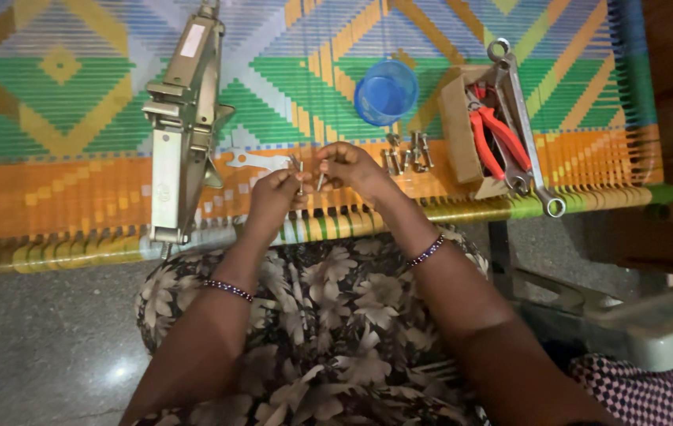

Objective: The person sits on the floor and repeatedly picks up small metal screws and nuts from a woven mat, threads them together by hand, and places the assembled pairs into a small blue plastic container. A metal door latch and a box of tools remain on the mat nearby.

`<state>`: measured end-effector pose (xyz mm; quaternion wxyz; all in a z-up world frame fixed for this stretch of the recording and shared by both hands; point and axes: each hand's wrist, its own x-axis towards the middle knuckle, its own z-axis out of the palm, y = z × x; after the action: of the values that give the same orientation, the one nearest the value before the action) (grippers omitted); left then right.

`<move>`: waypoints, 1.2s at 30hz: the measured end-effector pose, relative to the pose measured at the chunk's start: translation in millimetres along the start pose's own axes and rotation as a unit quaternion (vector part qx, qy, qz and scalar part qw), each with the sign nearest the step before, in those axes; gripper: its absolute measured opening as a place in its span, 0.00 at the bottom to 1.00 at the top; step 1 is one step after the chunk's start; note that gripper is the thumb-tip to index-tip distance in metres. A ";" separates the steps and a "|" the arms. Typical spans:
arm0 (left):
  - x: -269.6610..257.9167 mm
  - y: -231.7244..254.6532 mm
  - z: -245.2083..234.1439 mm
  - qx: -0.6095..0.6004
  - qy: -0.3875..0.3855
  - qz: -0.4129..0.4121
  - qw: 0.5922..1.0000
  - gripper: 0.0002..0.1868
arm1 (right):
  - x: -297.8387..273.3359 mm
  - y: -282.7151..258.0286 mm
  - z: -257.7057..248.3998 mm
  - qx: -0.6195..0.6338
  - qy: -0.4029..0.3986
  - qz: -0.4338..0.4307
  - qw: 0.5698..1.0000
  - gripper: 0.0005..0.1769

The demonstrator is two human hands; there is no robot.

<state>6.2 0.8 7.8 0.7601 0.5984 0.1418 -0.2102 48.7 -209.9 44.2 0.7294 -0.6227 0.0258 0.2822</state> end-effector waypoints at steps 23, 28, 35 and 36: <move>-4.2 3.3 3.2 0.016 -0.008 0.010 1.000 0.08 | 12.2 27.3 11.6 -0.095 -0.014 -0.135 0.986 0.14; 1.4 -7.0 -12.7 0.051 0.127 0.137 0.981 0.09 | 15.3 14.8 -2.1 -0.252 0.091 -0.212 0.940 0.13; 5.6 -4.0 -16.8 0.010 0.192 0.196 0.962 0.10 | -1.5 0.7 49.1 -0.492 0.121 -0.312 0.804 0.08; 5.6 -4.2 -13.8 0.007 0.189 0.197 0.962 0.10 | -2.6 1.9 55.3 -0.528 0.111 -0.308 0.784 0.09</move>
<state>9.5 12.5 -1.8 0.7417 0.6484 0.1611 0.0595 28.3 -159.8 55.8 0.3268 -0.9122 -0.2400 -0.0590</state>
